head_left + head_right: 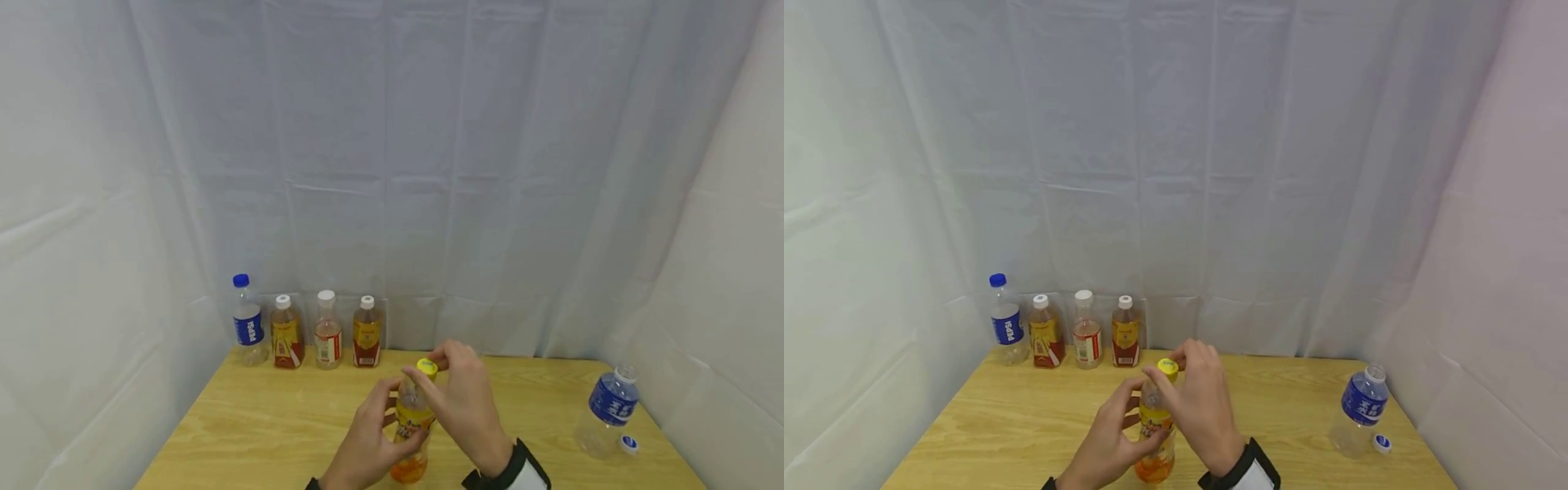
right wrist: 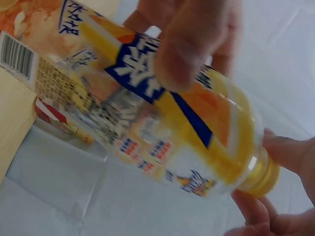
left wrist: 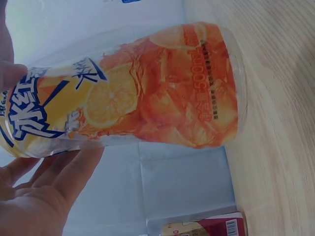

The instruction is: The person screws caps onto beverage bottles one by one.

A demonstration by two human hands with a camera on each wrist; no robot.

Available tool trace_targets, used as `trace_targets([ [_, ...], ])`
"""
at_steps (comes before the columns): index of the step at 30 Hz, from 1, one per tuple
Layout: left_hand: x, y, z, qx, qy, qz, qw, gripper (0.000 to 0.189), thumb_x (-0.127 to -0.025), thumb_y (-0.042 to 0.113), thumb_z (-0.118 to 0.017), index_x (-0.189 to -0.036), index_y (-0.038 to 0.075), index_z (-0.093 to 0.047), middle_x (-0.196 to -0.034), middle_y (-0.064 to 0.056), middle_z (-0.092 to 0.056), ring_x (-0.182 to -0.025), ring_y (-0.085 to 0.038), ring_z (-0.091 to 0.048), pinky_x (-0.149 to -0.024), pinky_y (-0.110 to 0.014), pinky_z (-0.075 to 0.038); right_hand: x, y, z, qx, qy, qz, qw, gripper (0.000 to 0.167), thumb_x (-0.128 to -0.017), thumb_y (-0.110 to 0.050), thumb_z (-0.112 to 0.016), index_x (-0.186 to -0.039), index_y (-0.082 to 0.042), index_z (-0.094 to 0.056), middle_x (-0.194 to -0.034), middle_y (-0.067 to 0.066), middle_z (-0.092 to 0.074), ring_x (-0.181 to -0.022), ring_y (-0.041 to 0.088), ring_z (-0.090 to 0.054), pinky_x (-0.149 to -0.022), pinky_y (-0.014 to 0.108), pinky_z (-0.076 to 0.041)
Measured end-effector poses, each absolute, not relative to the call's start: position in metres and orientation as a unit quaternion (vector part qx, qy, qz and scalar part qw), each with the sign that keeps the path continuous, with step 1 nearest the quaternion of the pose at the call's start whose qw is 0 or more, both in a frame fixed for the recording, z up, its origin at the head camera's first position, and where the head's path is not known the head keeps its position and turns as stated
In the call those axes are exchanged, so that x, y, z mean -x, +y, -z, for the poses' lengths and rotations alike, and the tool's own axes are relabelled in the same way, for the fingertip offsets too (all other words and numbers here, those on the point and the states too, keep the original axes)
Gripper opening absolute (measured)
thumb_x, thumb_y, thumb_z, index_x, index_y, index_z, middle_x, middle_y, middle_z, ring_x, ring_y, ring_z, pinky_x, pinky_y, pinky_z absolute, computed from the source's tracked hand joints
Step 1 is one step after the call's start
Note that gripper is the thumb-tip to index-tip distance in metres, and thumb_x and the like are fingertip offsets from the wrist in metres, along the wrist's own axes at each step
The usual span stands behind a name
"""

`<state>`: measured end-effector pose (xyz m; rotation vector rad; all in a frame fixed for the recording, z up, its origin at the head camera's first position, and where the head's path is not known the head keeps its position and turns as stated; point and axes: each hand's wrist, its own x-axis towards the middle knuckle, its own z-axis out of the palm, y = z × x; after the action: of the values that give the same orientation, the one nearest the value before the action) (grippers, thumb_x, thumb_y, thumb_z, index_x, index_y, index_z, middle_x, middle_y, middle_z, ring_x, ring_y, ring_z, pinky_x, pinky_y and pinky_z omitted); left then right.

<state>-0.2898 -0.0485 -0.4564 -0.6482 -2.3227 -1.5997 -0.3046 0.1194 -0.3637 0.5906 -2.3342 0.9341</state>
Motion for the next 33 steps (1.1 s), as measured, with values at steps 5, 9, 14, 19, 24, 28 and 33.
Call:
trace_targets([
  [5,0.292,-0.052,0.454,0.236,-0.780,0.571,0.105,0.063,-0.091,0.037,-0.078,-0.143,0.026,-0.044,-0.135,-0.007,-0.056,-0.116,-0.030,-0.065,-0.087,-0.042,-0.060,0.312,0.132,0.361,-0.312,-0.838,-0.401,0.198,0.027,-0.092,-0.031,-0.076,-0.116,-0.021,-0.071,-0.105,-0.006,-0.068,-0.081,0.008,-0.058,-0.067,0.025,-0.053],
  [9,0.293,-0.054,0.453,0.241,-0.768,0.588,0.077,0.063,-0.091,0.033,-0.078,-0.144,0.029,-0.043,-0.139,-0.006,-0.055,-0.118,-0.028,-0.065,-0.089,-0.043,-0.060,0.319,0.147,0.359,-0.396,-0.803,-0.430,0.116,0.030,-0.099,-0.021,-0.066,-0.129,-0.022,-0.069,-0.114,-0.004,-0.069,-0.083,0.009,-0.059,-0.070,0.025,-0.054],
  [14,0.294,-0.054,0.454,0.250,-0.762,0.594,0.068,0.064,-0.091,0.031,-0.079,-0.144,0.033,-0.044,-0.139,-0.005,-0.055,-0.118,-0.027,-0.065,-0.090,-0.043,-0.060,0.319,0.151,0.358,-0.414,-0.795,-0.424,0.131,0.022,-0.097,-0.019,-0.067,-0.117,-0.024,-0.074,-0.094,-0.007,-0.061,-0.079,0.011,-0.050,-0.070,0.026,-0.046],
  [19,0.294,-0.050,0.454,0.244,-0.766,0.587,0.090,0.063,-0.090,0.033,-0.079,-0.143,0.033,-0.046,-0.136,-0.005,-0.055,-0.116,-0.028,-0.066,-0.089,-0.041,-0.060,0.312,0.138,0.360,-0.335,-0.823,-0.423,0.178,0.012,-0.093,-0.021,-0.074,-0.101,-0.030,-0.076,-0.079,-0.005,-0.046,-0.074,0.010,-0.044,-0.069,0.027,-0.043],
  [24,0.293,-0.047,0.453,0.225,-0.772,0.583,0.115,0.063,-0.088,0.037,-0.080,-0.142,0.032,-0.047,-0.134,-0.004,-0.057,-0.114,-0.029,-0.067,-0.086,-0.039,-0.061,0.307,0.124,0.360,-0.257,-0.850,-0.410,0.208,0.014,-0.089,-0.022,-0.079,-0.101,-0.027,-0.074,-0.081,-0.005,-0.047,-0.076,0.015,-0.047,-0.066,0.026,-0.044],
  [28,0.295,-0.051,0.452,0.226,-0.765,0.594,0.099,0.061,-0.090,0.033,-0.080,-0.141,0.031,-0.047,-0.134,-0.006,-0.058,-0.115,-0.030,-0.067,-0.087,-0.038,-0.061,0.312,0.133,0.357,-0.315,-0.837,-0.418,0.161,0.027,-0.093,-0.023,-0.074,-0.120,-0.024,-0.072,-0.101,-0.006,-0.062,-0.083,0.013,-0.054,-0.069,0.024,-0.049],
  [33,0.295,-0.056,0.453,0.233,-0.756,0.608,0.073,0.059,-0.091,0.027,-0.079,-0.141,0.030,-0.048,-0.135,-0.008,-0.058,-0.117,-0.030,-0.066,-0.088,-0.039,-0.060,0.317,0.146,0.358,-0.377,-0.802,-0.448,0.116,0.028,-0.098,-0.020,-0.067,-0.126,-0.023,-0.071,-0.109,-0.004,-0.069,-0.084,0.012,-0.056,-0.072,0.026,-0.052],
])
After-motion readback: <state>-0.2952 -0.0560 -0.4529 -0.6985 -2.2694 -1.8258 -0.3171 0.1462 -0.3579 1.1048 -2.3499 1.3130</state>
